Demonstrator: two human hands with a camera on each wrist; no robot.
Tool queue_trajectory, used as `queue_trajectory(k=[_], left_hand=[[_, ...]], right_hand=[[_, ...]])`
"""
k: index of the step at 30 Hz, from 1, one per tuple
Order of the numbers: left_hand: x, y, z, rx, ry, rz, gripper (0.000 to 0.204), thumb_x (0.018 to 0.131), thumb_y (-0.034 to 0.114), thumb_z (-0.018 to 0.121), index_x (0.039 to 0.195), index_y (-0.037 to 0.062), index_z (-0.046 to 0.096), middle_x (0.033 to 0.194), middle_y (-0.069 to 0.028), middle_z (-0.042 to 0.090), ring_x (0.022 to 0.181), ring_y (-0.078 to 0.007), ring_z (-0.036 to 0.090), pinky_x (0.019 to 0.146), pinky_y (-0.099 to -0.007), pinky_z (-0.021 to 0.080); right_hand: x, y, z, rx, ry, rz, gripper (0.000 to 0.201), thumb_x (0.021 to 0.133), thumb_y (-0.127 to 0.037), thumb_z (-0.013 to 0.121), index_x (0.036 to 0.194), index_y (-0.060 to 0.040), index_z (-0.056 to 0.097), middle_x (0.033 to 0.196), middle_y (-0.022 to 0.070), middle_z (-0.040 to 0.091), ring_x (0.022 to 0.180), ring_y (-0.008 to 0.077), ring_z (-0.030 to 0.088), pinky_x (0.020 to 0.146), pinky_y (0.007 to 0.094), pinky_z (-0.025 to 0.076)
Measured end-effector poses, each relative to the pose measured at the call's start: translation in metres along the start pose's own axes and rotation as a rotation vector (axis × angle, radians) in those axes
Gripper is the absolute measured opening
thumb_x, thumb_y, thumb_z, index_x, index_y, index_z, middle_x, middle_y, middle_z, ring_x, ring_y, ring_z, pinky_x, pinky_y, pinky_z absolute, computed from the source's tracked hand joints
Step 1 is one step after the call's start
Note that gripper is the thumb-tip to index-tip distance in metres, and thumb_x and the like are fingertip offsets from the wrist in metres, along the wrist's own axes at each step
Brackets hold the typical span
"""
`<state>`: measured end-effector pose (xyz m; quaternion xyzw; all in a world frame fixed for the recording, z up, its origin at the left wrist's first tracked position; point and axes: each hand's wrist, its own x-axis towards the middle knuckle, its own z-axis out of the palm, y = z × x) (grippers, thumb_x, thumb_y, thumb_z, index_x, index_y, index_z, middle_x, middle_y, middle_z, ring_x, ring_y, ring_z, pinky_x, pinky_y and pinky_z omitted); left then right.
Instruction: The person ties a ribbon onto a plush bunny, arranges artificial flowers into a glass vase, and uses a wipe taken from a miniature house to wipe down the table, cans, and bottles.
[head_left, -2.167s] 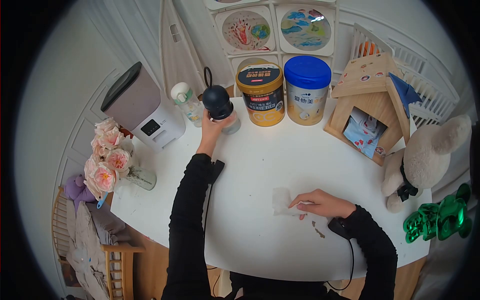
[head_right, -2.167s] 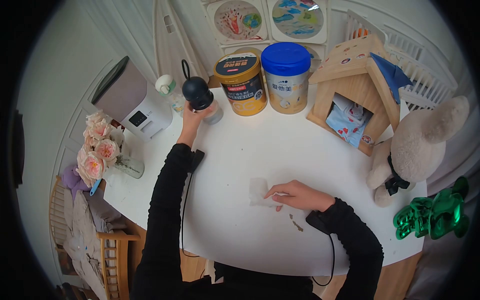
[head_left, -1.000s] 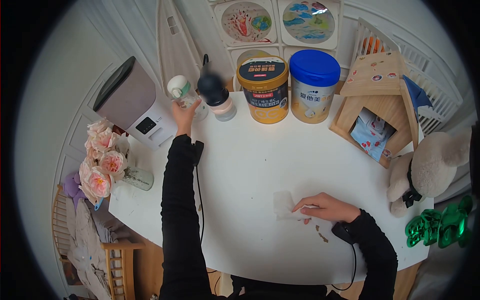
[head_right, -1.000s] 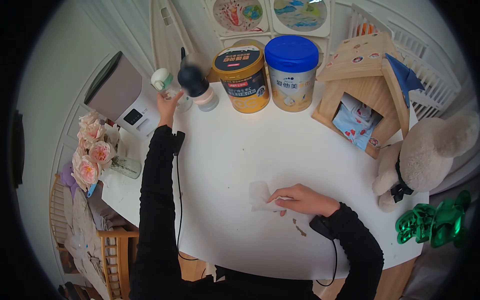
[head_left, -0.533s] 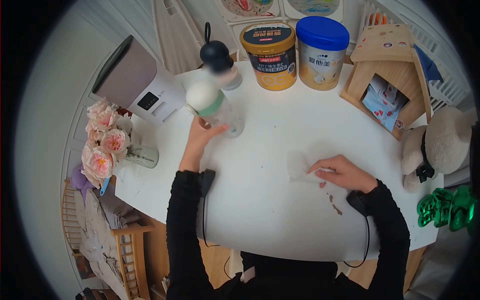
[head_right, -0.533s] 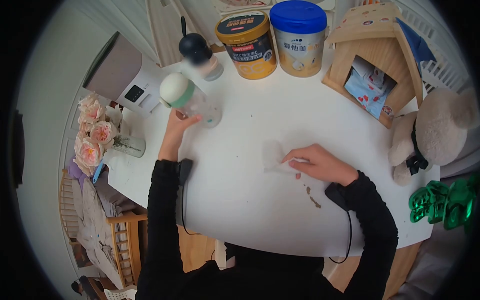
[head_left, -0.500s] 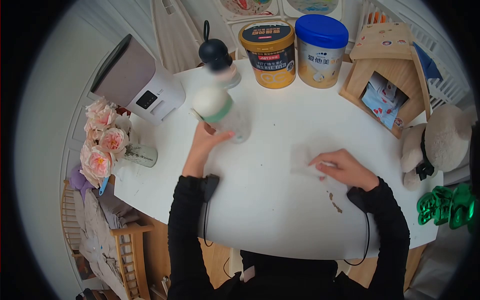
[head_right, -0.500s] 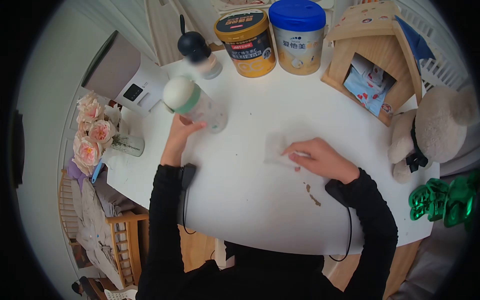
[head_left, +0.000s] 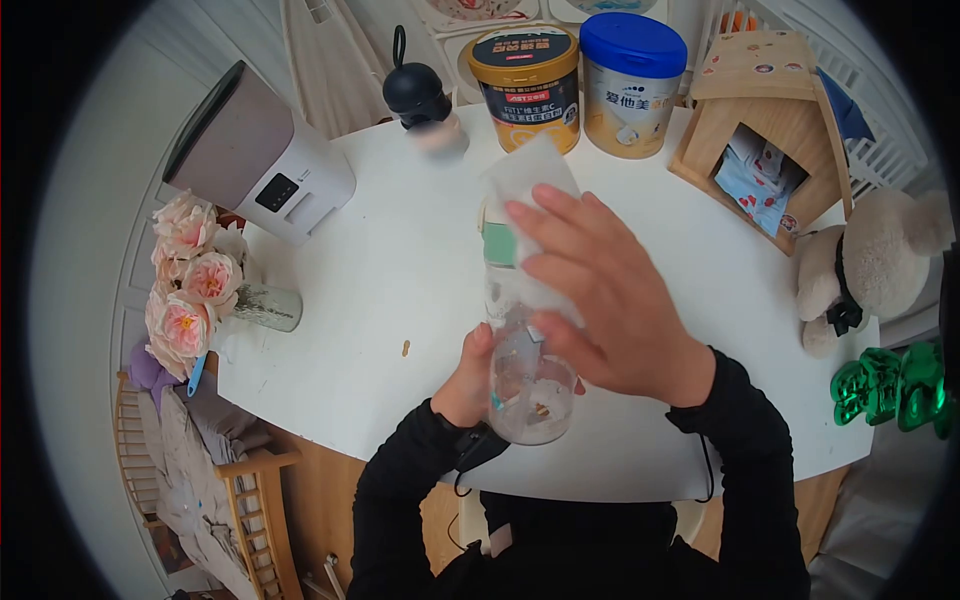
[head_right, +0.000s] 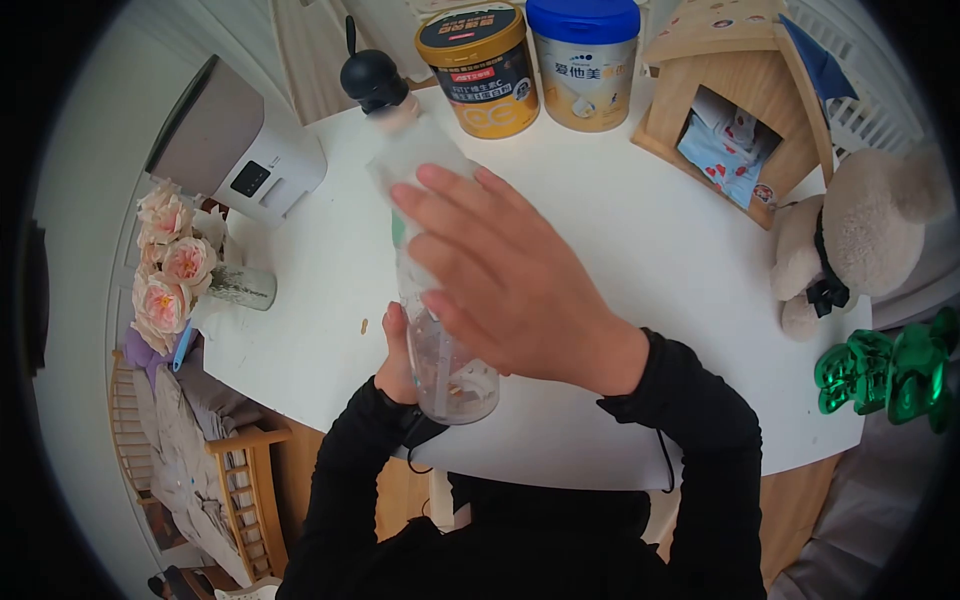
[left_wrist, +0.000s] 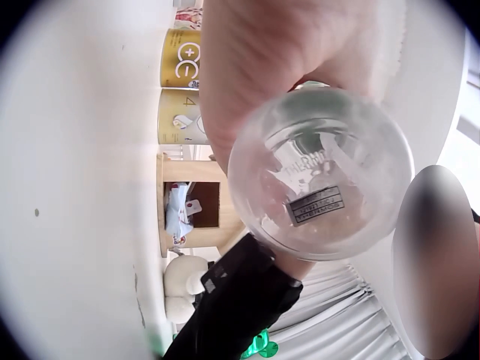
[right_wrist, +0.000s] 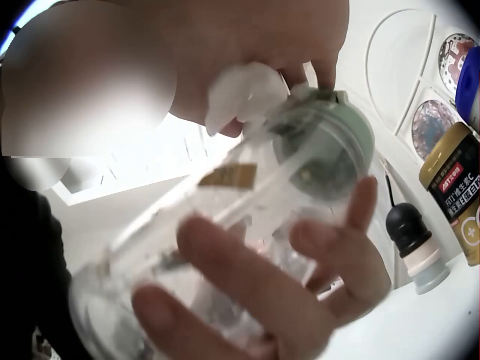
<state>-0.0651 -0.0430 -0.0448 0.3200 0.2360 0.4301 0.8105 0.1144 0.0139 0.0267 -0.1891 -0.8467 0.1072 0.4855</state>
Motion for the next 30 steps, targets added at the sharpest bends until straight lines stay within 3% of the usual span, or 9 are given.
queue_trajectory(k=[2,4,9,11,12,14,21,24,30], left_hand=[[-0.002,0.0,-0.001,-0.14,-0.052,-0.019,0.093,0.075,0.072,0.058,0.136,0.0041,0.039,0.12,-0.0142,0.054,0.105,-0.0308,0.059,0.088,-0.0455,0.052],[0.002,-0.002,0.013,-0.053,0.296,0.12,0.078,0.089,0.069,0.034,0.14,0.0093,0.035,0.121,-0.0117,0.055,0.102,-0.023,0.059,0.086,-0.0358,0.05],[0.004,0.001,-0.015,0.632,0.275,0.023,0.077,0.089,0.06,0.049,0.141,0.0056,0.033,0.13,-0.0135,0.05,0.115,-0.0224,0.054,0.095,-0.0364,0.048],[0.003,-0.002,-0.013,-0.395,-0.136,0.074,0.077,0.087,0.058,0.052,0.141,0.0055,0.034,0.127,-0.0147,0.051,0.113,-0.0228,0.055,0.093,-0.0358,0.048],[0.002,-0.002,-0.007,-0.398,-0.134,0.073,0.077,0.087,0.058,0.052,0.141,0.0055,0.034,0.127,-0.0147,0.051,0.113,-0.0228,0.055,0.093,-0.0358,0.048],[0.0,-0.001,0.005,-0.317,0.159,-0.024,0.087,0.08,0.07,0.052,0.137,0.0053,0.038,0.109,-0.009,0.057,0.092,-0.0231,0.057,0.08,-0.0341,0.049],[-0.005,-0.007,-0.009,-0.097,0.199,-0.157,0.096,0.075,0.073,0.057,0.139,0.004,0.036,0.119,-0.0175,0.054,0.103,-0.0308,0.059,0.085,-0.0411,0.052],[0.0,-0.021,-0.022,-0.275,-0.227,-0.104,0.103,0.07,0.08,0.052,0.137,0.0026,0.036,0.115,-0.023,0.055,0.086,-0.034,0.064,0.066,-0.042,0.055],[0.015,-0.013,-0.026,-0.315,-0.293,0.007,0.113,0.067,0.087,0.045,0.139,0.0011,0.032,0.11,-0.0241,0.055,0.074,-0.0332,0.066,0.061,-0.0389,0.054]], right_hand=[[-0.009,-0.006,0.017,-0.191,-0.119,-0.041,0.03,0.088,-0.016,0.054,0.115,-0.0038,0.055,0.138,0.0158,0.049,0.131,0.0337,0.042,0.111,0.0501,0.026],[-0.017,-0.012,0.027,-0.136,-0.186,-0.043,0.032,0.09,-0.018,0.051,0.119,-0.0051,0.053,0.14,0.0141,0.047,0.132,0.032,0.041,0.113,0.0506,0.022],[-0.036,-0.028,0.049,-0.187,-0.278,-0.215,0.026,0.091,-0.02,0.052,0.114,-0.0107,0.06,0.129,0.0041,0.057,0.124,0.0172,0.05,0.113,0.0477,0.026],[-0.038,-0.028,0.049,-0.189,-0.287,-0.29,0.024,0.09,-0.02,0.054,0.111,-0.0124,0.062,0.122,0.0014,0.06,0.121,0.0148,0.052,0.113,0.0468,0.027],[-0.039,-0.028,0.049,-0.197,-0.29,-0.365,0.021,0.089,-0.019,0.057,0.108,-0.0141,0.063,0.115,-0.0013,0.062,0.117,0.0123,0.054,0.114,0.0459,0.028],[-0.036,-0.026,0.044,-0.213,-0.295,-0.36,0.02,0.088,-0.019,0.058,0.107,-0.0155,0.063,0.113,-0.0025,0.062,0.116,0.0119,0.055,0.114,0.0493,0.026],[-0.016,-0.014,0.017,-0.409,-0.124,-0.153,0.014,0.086,-0.015,0.061,0.1,-0.0169,0.063,0.105,-0.005,0.065,0.112,0.0118,0.057,0.111,0.0646,0.019],[-0.007,-0.004,-0.005,-0.473,-0.083,-0.102,0.017,0.081,-0.01,0.063,0.097,-0.014,0.065,0.097,-0.0017,0.067,0.107,0.0183,0.06,0.11,0.063,0.02],[0.003,-0.011,-0.055,-0.491,0.029,0.08,0.026,0.066,-0.001,0.066,0.09,-0.0083,0.066,0.085,0.0073,0.066,0.086,0.0268,0.062,0.105,0.058,0.031]])
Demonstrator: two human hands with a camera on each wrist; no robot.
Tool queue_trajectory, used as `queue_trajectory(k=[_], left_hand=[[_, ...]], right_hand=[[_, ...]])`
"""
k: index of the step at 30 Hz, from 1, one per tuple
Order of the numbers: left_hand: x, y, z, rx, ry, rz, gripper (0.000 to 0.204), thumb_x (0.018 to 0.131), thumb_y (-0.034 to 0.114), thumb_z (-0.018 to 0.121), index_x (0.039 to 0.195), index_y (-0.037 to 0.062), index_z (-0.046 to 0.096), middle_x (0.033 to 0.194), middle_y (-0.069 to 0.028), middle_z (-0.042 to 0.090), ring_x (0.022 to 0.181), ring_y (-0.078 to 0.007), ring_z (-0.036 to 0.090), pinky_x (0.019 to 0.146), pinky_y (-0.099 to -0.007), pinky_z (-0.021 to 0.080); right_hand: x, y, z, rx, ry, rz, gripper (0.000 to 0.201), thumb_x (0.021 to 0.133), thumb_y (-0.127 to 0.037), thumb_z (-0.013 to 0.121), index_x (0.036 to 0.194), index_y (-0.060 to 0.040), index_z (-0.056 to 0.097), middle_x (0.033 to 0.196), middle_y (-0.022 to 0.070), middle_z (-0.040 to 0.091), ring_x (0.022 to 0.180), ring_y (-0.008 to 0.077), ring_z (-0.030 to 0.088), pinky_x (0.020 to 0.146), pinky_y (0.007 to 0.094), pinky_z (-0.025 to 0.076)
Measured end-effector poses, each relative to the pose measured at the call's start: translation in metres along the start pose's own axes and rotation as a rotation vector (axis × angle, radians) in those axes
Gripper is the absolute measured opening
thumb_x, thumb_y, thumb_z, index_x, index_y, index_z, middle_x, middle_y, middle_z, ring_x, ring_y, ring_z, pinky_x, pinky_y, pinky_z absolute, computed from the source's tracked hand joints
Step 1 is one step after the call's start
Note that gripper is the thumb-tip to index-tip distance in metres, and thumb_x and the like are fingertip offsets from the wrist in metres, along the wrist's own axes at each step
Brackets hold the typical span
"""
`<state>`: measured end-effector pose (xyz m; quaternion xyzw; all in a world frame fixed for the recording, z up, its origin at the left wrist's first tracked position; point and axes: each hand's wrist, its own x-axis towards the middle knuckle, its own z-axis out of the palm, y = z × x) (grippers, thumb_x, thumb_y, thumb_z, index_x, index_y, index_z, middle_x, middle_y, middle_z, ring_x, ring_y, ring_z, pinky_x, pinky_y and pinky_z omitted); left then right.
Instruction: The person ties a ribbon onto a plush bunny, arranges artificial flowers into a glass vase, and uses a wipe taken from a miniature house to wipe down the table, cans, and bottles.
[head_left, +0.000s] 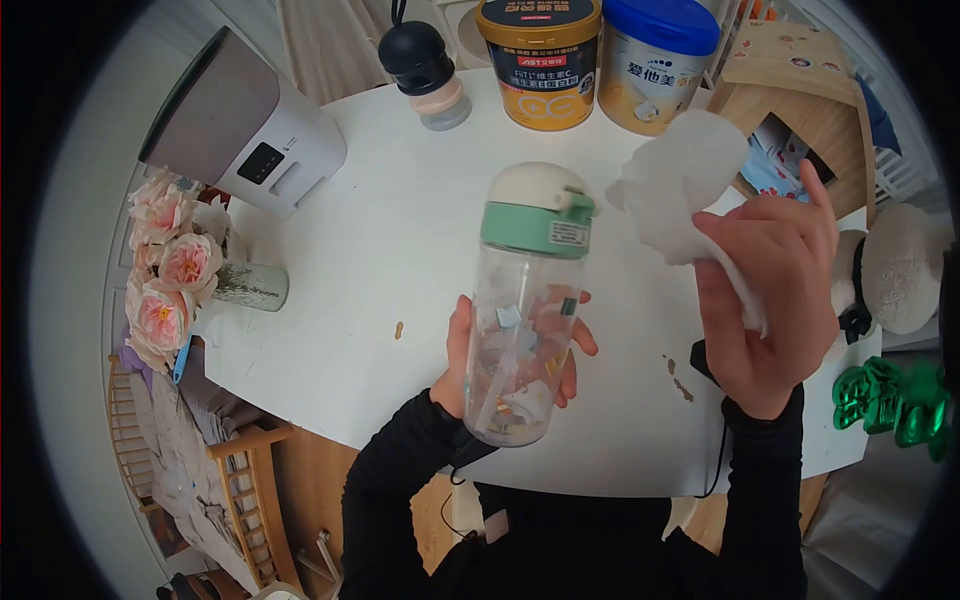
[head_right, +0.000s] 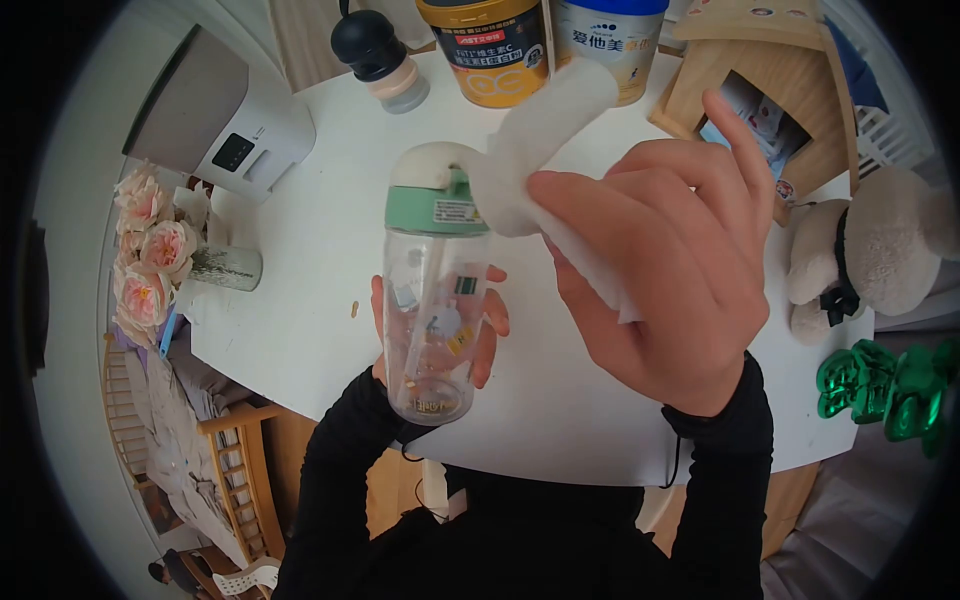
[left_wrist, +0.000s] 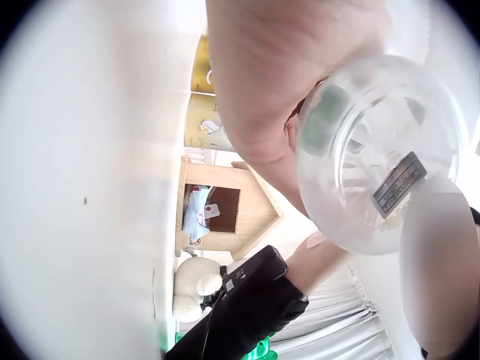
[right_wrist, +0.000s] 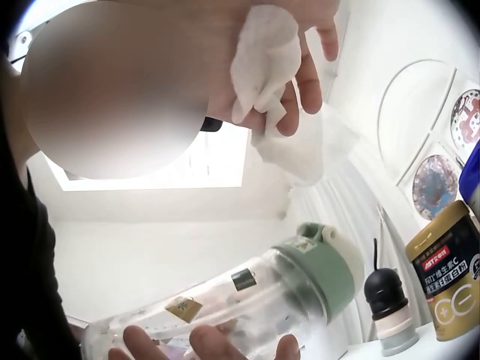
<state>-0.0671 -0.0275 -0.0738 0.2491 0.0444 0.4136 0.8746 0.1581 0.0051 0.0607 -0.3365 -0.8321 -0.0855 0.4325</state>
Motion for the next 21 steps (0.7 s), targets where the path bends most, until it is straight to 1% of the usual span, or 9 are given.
queue_trajectory(k=[4,7,9,11,13,17,19,20,21], left_hand=[[-0.002,0.002,-0.006,-0.031,-0.007,0.015,0.115,0.067,0.089,0.04,0.139,-0.0003,0.031,0.111,-0.0248,0.055,0.07,-0.0329,0.066,0.058,-0.0381,0.054],[-0.002,-0.001,0.004,-0.08,-0.062,0.078,0.111,0.071,0.084,0.041,0.142,0.0003,0.027,0.114,-0.025,0.054,0.078,-0.034,0.066,0.066,-0.0415,0.054],[-0.007,0.002,0.023,0.227,0.26,-0.057,0.104,0.076,0.077,0.042,0.146,0.0025,0.023,0.118,-0.0223,0.053,0.093,-0.0345,0.062,0.081,-0.0457,0.052],[-0.002,0.001,0.03,0.262,0.376,-0.101,0.098,0.075,0.075,0.04,0.142,0.0039,0.031,0.115,-0.0196,0.054,0.092,-0.0364,0.061,0.082,-0.0493,0.05],[-0.002,0.0,0.029,0.315,0.5,-0.157,0.093,0.074,0.074,0.039,0.137,0.0052,0.038,0.111,-0.0169,0.055,0.092,-0.0384,0.059,0.083,-0.0529,0.049],[0.001,-0.004,0.028,0.307,0.399,-0.068,0.094,0.071,0.064,0.058,0.146,0.0147,0.028,0.124,-0.0141,0.048,0.104,-0.0369,0.054,0.084,-0.0532,0.049],[-0.002,-0.003,0.028,0.267,0.382,-0.034,0.098,0.069,0.059,0.065,0.148,0.0177,0.024,0.128,-0.0134,0.045,0.108,-0.0366,0.052,0.084,-0.0535,0.049],[-0.005,-0.001,0.023,0.265,0.324,-0.061,0.106,0.071,0.057,0.069,0.15,0.0149,0.013,0.138,-0.0144,0.035,0.117,-0.0342,0.047,0.094,-0.0534,0.044],[-0.005,0.001,0.023,0.261,0.264,-0.084,0.115,0.072,0.054,0.072,0.152,0.012,0.002,0.148,-0.0153,0.025,0.127,-0.0317,0.042,0.103,-0.0533,0.039]], right_hand=[[-0.002,0.005,0.003,0.059,-0.072,0.004,0.027,0.059,-0.001,0.071,0.084,-0.0076,0.062,0.093,0.0102,0.065,0.087,0.0283,0.059,0.1,0.0551,0.037],[-0.003,0.002,0.018,0.169,-0.113,-0.036,0.031,0.053,-0.002,0.075,0.076,-0.0071,0.054,0.109,0.0135,0.062,0.098,0.0329,0.057,0.098,0.0542,0.039],[-0.002,-0.001,0.025,0.194,-0.071,-0.065,0.036,0.051,-0.002,0.076,0.071,-0.0074,0.047,0.122,0.0163,0.057,0.109,0.0383,0.053,0.097,0.0534,0.04],[-0.001,-0.002,0.023,0.192,-0.128,-0.063,0.036,0.052,-0.003,0.076,0.071,-0.0081,0.046,0.123,0.0155,0.058,0.114,0.0384,0.052,0.099,0.0534,0.04],[-0.002,-0.001,0.025,0.145,-0.21,-0.068,0.035,0.054,-0.002,0.076,0.072,-0.0084,0.046,0.115,0.0113,0.061,0.113,0.0349,0.054,0.099,0.053,0.039],[-0.006,0.005,0.038,0.186,-0.175,-0.019,0.033,0.059,-0.002,0.077,0.074,-0.0083,0.048,0.101,0.008,0.063,0.103,0.0309,0.058,0.099,0.0531,0.04],[-0.007,0.006,0.042,0.136,-0.077,-0.068,0.03,0.065,-0.005,0.078,0.078,-0.0071,0.051,0.086,0.0077,0.059,0.084,0.0288,0.06,0.084,0.0449,0.049],[-0.008,0.004,0.043,0.135,-0.078,-0.066,0.03,0.065,-0.005,0.078,0.078,-0.0071,0.051,0.086,0.0077,0.059,0.084,0.0288,0.06,0.084,0.0449,0.049],[-0.01,0.001,0.044,0.182,-0.092,-0.012,0.029,0.067,-0.007,0.078,0.08,-0.0068,0.052,0.082,0.0077,0.057,0.077,0.0273,0.058,0.074,0.0406,0.049]])
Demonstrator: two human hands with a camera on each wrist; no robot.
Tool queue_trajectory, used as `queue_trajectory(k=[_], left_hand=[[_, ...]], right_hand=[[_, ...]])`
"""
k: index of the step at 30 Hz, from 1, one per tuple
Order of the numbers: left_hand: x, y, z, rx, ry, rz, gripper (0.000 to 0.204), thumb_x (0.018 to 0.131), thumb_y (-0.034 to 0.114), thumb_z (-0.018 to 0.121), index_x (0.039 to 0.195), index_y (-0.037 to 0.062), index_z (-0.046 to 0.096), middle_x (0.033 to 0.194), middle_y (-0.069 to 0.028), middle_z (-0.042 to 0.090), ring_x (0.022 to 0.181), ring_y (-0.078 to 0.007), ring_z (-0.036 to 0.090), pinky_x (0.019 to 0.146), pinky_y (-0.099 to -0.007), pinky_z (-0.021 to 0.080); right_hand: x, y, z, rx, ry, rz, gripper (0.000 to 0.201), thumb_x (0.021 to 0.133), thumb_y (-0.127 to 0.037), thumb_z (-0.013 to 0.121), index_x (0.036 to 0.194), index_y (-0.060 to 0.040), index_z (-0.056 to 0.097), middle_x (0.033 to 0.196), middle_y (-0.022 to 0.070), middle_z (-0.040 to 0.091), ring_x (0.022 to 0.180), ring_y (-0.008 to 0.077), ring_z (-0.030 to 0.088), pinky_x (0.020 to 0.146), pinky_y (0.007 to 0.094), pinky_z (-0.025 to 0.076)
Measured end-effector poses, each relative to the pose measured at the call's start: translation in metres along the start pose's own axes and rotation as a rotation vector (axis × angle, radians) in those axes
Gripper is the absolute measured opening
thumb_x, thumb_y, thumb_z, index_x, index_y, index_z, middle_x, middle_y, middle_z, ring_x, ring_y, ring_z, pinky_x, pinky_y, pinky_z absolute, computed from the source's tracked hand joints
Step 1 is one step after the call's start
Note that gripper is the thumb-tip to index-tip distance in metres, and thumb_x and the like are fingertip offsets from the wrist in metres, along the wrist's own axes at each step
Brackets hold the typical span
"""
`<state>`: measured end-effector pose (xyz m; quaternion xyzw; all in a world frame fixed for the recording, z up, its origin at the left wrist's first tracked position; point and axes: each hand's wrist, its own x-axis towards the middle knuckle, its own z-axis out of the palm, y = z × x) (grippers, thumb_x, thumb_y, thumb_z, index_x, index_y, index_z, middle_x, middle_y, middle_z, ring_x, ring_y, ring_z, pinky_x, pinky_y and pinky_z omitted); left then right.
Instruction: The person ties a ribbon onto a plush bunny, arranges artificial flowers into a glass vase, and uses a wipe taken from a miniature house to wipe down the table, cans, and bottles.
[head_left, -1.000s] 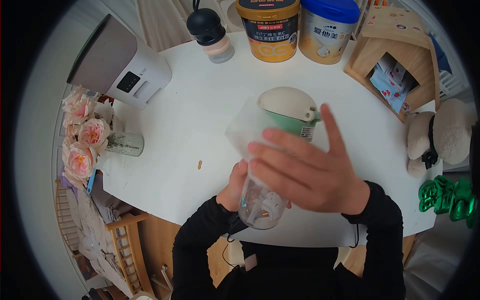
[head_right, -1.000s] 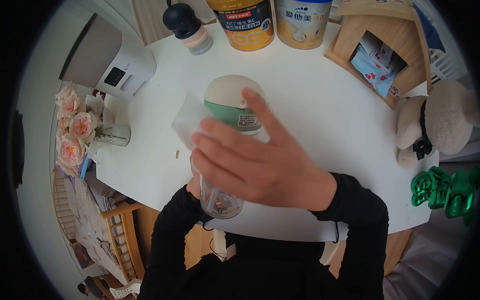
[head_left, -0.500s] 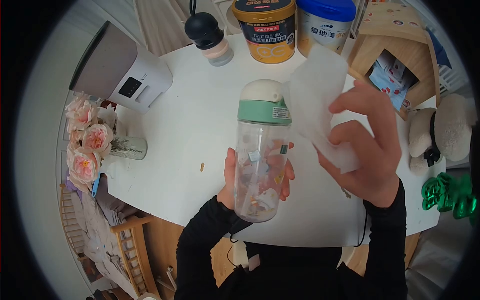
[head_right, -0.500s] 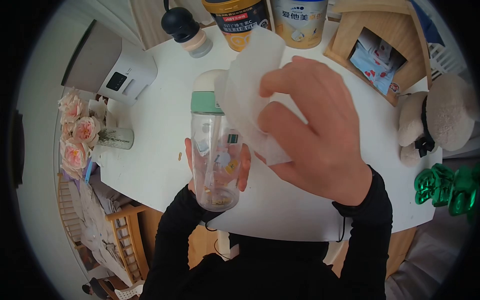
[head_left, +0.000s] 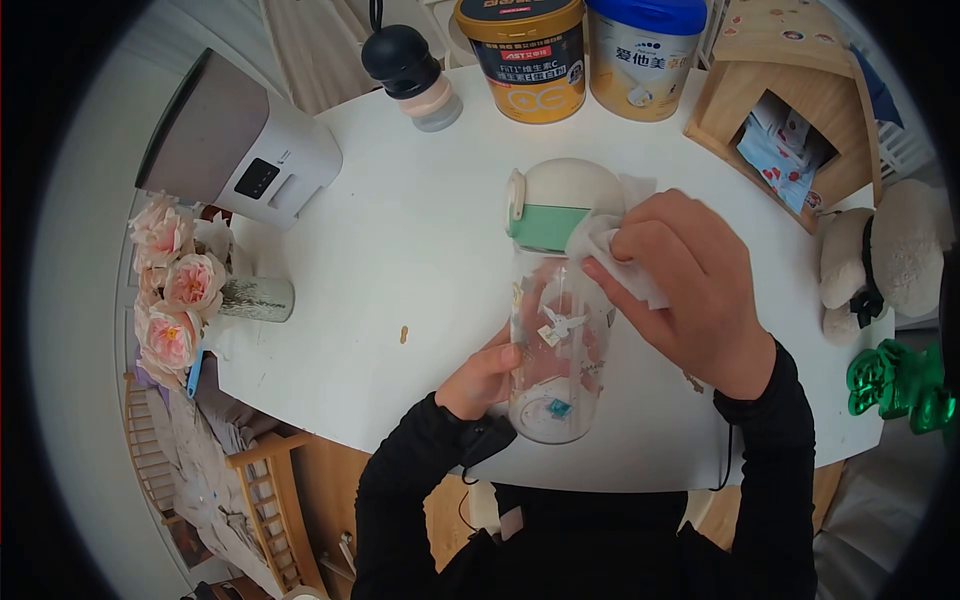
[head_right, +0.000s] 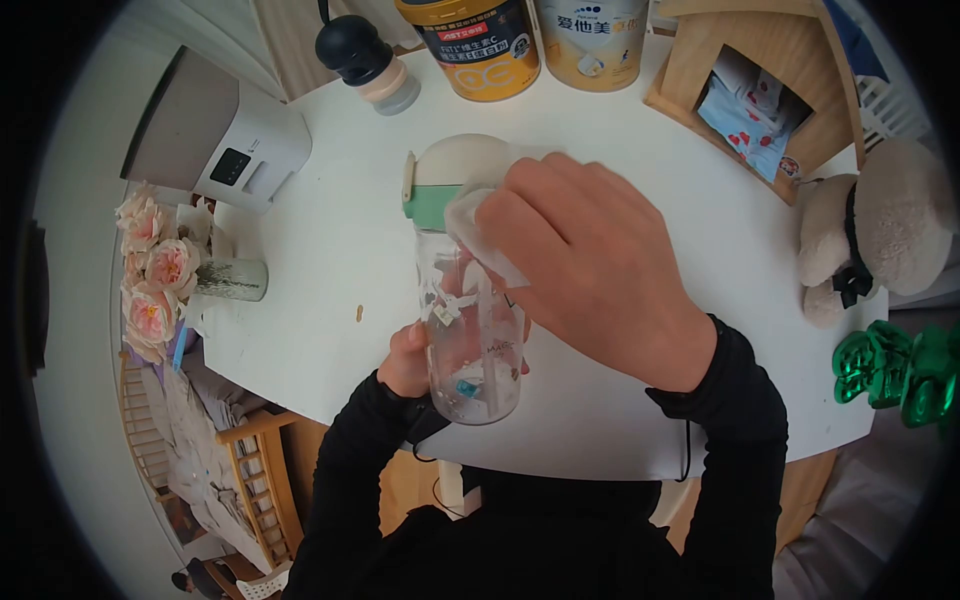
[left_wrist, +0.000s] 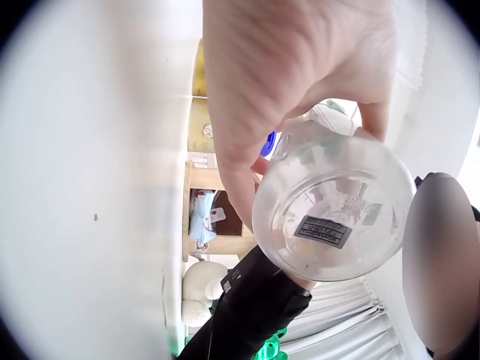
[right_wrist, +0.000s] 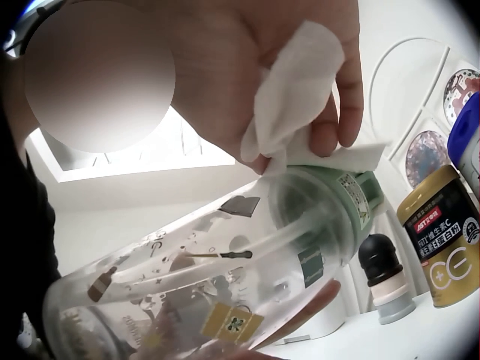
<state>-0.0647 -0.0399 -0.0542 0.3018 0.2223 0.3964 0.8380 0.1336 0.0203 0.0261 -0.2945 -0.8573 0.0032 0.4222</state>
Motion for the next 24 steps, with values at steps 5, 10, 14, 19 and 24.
queue_trajectory(k=[5,10,14,19,24], left_hand=[[0.003,0.008,0.014,0.064,0.087,0.077,0.109,0.076,0.054,0.067,0.152,0.0108,0.001,0.149,-0.0177,0.024,0.133,-0.0319,0.037,0.106,-0.0476,0.037],[0.014,0.002,-0.01,-0.059,0.04,0.079,0.081,0.089,0.044,0.043,0.152,0.0098,0.006,0.148,-0.0175,0.03,0.136,-0.0307,0.034,0.111,-0.0415,0.031],[0.011,0.004,-0.006,0.273,0.184,0.111,0.08,0.086,0.047,0.045,0.151,0.0138,0.013,0.143,-0.0172,0.037,0.128,-0.0317,0.044,0.106,-0.0408,0.037],[0.001,-0.001,-0.002,0.018,0.095,0.039,0.097,0.082,0.045,0.059,0.153,0.0161,-0.001,0.15,-0.0139,0.026,0.128,-0.0322,0.044,0.106,-0.0428,0.037],[0.005,-0.004,-0.007,0.044,-0.007,-0.011,0.111,0.074,0.052,0.068,0.152,0.0207,-0.004,0.146,-0.0176,0.028,0.123,-0.0368,0.047,0.092,-0.048,0.047]], right_hand=[[-0.013,-0.017,0.016,0.097,-0.09,-0.04,0.027,0.071,-0.015,0.077,0.086,-0.0076,0.056,0.08,0.0063,0.054,0.069,0.0215,0.058,0.058,0.0308,0.047],[-0.027,-0.036,0.035,0.076,-0.171,-0.186,0.017,0.07,-0.014,0.063,0.083,-0.0083,0.053,0.076,0.0024,0.052,0.07,0.0145,0.057,0.057,0.027,0.049],[-0.025,-0.034,0.027,0.111,-0.248,-0.207,0.017,0.07,-0.011,0.062,0.086,-0.0073,0.056,0.08,0.0025,0.053,0.078,0.0161,0.057,0.066,0.0268,0.048],[-0.008,-0.01,0.009,0.02,-0.181,-0.105,0.033,0.07,-0.01,0.071,0.101,-0.008,0.063,0.091,0.0047,0.055,0.085,0.0238,0.054,0.071,0.0339,0.046],[0.004,0.002,-0.004,-0.1,-0.052,0.06,0.037,0.07,-0.005,0.07,0.107,-0.0069,0.064,0.092,0.0085,0.054,0.086,0.0274,0.054,0.073,0.0354,0.044]])
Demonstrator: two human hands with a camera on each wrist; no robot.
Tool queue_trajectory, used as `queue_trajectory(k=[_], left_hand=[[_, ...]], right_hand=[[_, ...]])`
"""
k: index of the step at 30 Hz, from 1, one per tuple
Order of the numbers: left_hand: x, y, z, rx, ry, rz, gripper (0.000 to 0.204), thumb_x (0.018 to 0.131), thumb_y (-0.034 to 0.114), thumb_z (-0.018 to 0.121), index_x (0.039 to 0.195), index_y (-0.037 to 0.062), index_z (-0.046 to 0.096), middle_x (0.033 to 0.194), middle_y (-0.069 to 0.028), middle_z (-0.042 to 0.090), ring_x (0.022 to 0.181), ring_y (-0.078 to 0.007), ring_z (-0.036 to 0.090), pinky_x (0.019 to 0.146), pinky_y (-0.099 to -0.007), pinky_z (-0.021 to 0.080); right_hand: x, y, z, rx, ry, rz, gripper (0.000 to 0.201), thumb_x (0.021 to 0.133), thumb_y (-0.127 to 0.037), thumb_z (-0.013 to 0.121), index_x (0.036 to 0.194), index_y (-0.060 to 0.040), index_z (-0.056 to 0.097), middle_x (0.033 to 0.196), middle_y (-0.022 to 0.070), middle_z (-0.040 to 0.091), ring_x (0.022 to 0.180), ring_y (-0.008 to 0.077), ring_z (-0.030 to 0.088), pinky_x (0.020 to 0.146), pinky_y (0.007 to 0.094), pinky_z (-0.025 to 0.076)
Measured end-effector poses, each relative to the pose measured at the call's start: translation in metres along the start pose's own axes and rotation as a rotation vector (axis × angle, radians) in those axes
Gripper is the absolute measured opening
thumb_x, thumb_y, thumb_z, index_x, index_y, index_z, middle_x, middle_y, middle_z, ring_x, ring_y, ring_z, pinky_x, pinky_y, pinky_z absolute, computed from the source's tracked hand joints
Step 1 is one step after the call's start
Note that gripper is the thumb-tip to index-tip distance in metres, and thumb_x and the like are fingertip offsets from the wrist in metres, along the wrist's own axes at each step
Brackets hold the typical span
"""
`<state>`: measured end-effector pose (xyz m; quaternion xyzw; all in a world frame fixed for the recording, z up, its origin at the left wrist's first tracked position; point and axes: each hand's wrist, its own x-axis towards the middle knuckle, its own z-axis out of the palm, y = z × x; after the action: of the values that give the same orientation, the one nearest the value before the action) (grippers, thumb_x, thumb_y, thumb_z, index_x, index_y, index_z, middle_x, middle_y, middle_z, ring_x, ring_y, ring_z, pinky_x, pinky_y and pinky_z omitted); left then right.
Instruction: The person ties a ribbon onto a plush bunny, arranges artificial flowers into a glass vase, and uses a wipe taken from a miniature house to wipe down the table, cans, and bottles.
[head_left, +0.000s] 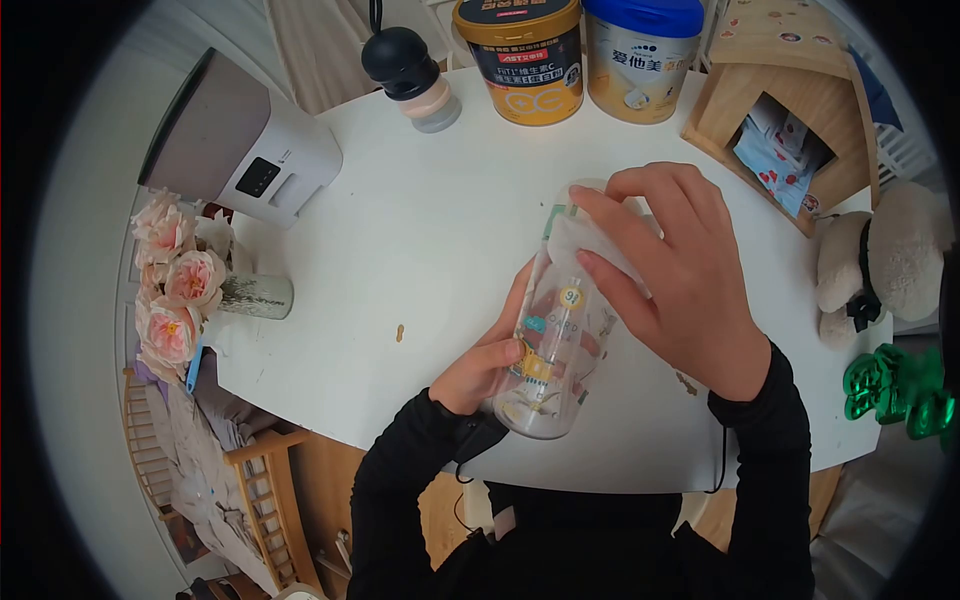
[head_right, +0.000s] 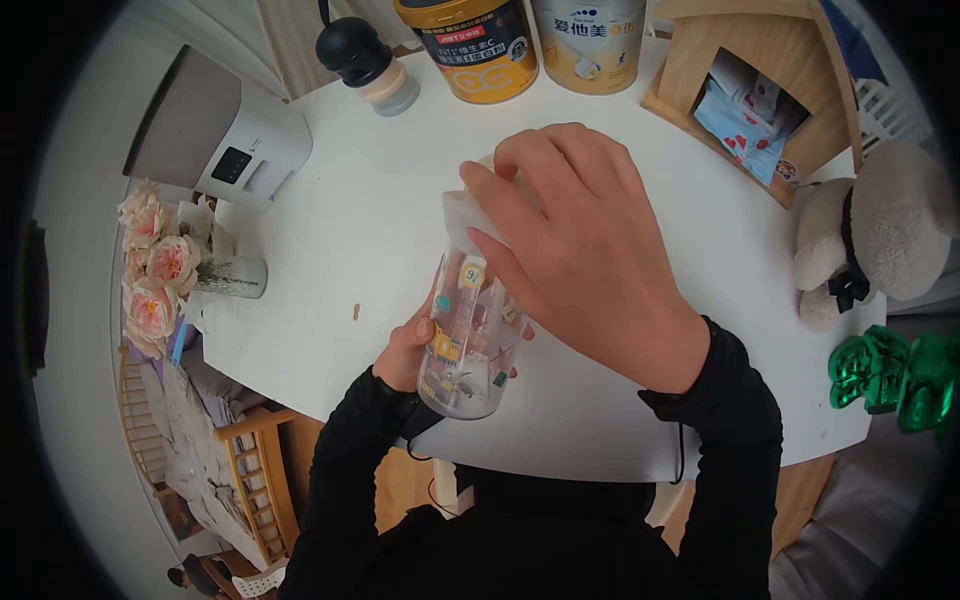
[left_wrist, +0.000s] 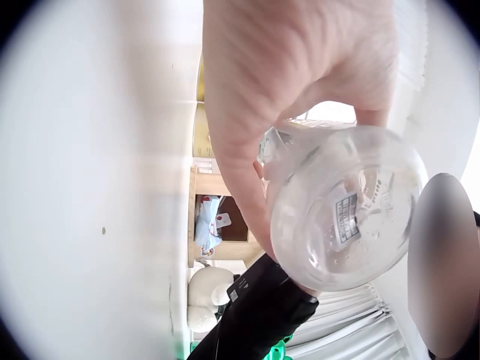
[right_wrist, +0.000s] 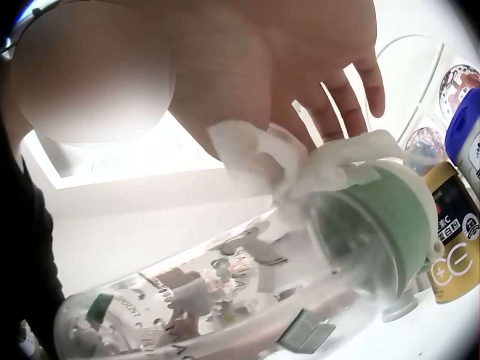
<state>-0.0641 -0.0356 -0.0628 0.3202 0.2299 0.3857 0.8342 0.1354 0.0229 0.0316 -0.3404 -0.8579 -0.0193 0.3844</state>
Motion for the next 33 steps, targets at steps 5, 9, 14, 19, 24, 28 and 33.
queue_trajectory(k=[5,9,14,19,24,28,33], left_hand=[[-0.005,0.005,0.005,-0.028,0.005,-0.066,0.111,0.075,0.053,0.067,0.153,0.0198,-0.004,0.144,-0.018,0.031,0.123,-0.0364,0.047,0.092,-0.0454,0.046],[-0.006,0.004,0.004,0.06,0.208,-0.021,0.08,0.084,0.051,0.053,0.148,0.0179,0.02,0.128,-0.0198,0.049,0.112,-0.0398,0.054,0.086,-0.0463,0.049],[0.012,0.002,0.002,0.136,0.2,0.173,0.079,0.088,0.046,0.047,0.152,0.0159,0.012,0.139,-0.017,0.038,0.121,-0.0338,0.047,0.098,-0.042,0.042],[0.009,0.006,0.003,0.079,0.184,0.151,0.083,0.087,0.041,0.053,0.153,0.0145,0.011,0.145,-0.0153,0.033,0.128,-0.0304,0.042,0.106,-0.0405,0.036],[0.0,0.006,0.005,0.129,0.272,0.089,0.088,0.084,0.048,0.059,0.152,0.0127,0.015,0.138,-0.015,0.041,0.124,-0.0302,0.046,0.103,-0.0405,0.038],[-0.002,0.008,0.011,0.057,0.261,0.083,0.093,0.082,0.05,0.061,0.151,0.0122,0.012,0.135,-0.0148,0.043,0.124,-0.0309,0.046,0.102,-0.0438,0.039],[0.004,0.003,0.001,0.014,-0.047,0.009,0.105,0.078,0.045,0.068,0.152,0.0158,-0.001,0.139,-0.0161,0.037,0.13,-0.0338,0.038,0.106,-0.0503,0.033]], right_hand=[[-0.012,-0.006,0.014,0.081,-0.089,0.03,0.044,0.066,-0.003,0.071,0.11,-0.0064,0.063,0.088,0.0063,0.053,0.076,0.0217,0.058,0.062,0.0314,0.047],[-0.023,-0.022,0.026,0.102,-0.15,-0.043,0.046,0.065,-0.005,0.07,0.111,-0.0064,0.062,0.084,0.0022,0.05,0.069,0.0155,0.058,0.055,0.0275,0.048],[-0.044,-0.046,0.045,0.138,-0.205,-0.177,0.035,0.073,-0.008,0.063,0.107,-0.0051,0.061,0.079,0.0004,0.048,0.065,0.0106,0.056,0.056,0.0245,0.049],[-0.048,-0.046,0.045,0.183,-0.304,-0.32,0.036,0.071,-0.007,0.064,0.107,-0.0062,0.061,0.077,-0.001,0.048,0.065,0.009,0.056,0.054,0.0233,0.047],[-0.028,-0.033,0.024,0.167,-0.203,-0.285,0.038,0.069,-0.008,0.065,0.107,-0.0077,0.063,0.074,-0.0011,0.048,0.063,0.0099,0.055,0.052,0.023,0.044],[-0.019,-0.02,0.016,0.074,-0.102,-0.165,0.042,0.064,-0.011,0.068,0.106,-0.0087,0.066,0.073,-0.0005,0.05,0.06,0.0124,0.054,0.051,0.0249,0.04],[-0.009,-0.003,0.004,-0.106,0.053,-0.057,0.048,0.059,-0.003,0.066,0.107,-0.0062,0.066,0.071,0.0032,0.05,0.061,0.021,0.049,0.054,0.033,0.035]])
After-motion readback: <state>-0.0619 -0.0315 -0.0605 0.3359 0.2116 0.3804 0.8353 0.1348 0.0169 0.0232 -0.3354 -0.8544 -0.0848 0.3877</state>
